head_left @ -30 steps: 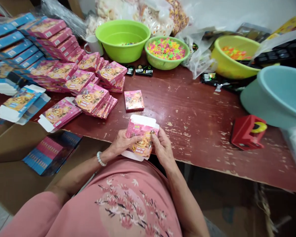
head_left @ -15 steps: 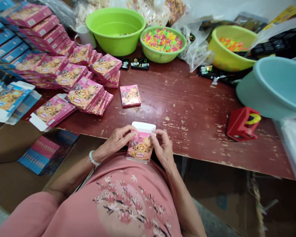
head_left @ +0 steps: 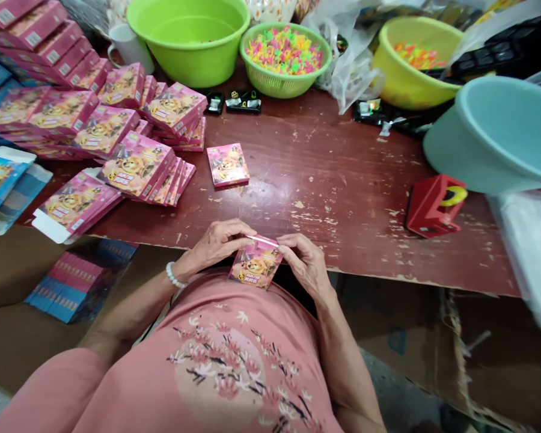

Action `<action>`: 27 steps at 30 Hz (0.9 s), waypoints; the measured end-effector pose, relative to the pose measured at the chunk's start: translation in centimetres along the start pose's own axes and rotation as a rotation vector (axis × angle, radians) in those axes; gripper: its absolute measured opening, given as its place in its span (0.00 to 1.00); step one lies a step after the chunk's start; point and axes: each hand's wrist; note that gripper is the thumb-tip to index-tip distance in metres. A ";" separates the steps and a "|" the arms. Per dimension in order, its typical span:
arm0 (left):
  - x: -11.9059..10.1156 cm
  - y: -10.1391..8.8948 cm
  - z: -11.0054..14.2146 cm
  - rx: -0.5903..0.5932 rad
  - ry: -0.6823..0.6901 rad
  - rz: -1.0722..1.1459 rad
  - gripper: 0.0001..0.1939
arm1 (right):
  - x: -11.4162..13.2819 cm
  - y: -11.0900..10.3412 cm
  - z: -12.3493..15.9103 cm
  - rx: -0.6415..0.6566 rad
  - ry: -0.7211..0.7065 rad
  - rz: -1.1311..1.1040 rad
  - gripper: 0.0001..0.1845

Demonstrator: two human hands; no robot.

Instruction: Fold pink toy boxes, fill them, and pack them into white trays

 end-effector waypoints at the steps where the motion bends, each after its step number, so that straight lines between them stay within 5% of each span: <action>1: -0.1 -0.2 0.0 0.017 0.000 0.008 0.10 | 0.0 -0.1 0.0 0.010 0.030 -0.025 0.09; 11: -1.6 -0.2 -0.9 0.007 -0.224 0.080 0.12 | 1.0 -0.5 -1.7 0.069 0.299 -0.203 0.12; 18: -1.0 0.1 -1.6 0.026 -0.229 0.139 0.12 | 0.8 -0.1 -2.0 0.055 0.384 -0.274 0.14; 21: -0.5 0.3 -1.5 0.009 -0.177 0.120 0.12 | 0.7 -0.1 -1.8 0.041 0.298 -0.200 0.12; 27: -0.3 0.2 -0.4 0.031 0.149 -0.123 0.12 | -0.2 -0.3 -0.3 0.039 -0.006 -0.001 0.08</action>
Point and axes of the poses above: each hand's wrist, its own z-axis away from the middle knuckle, its own y-axis out of the palm, x = y × z, and after that the axes turned 1 degree about -y, right-handed
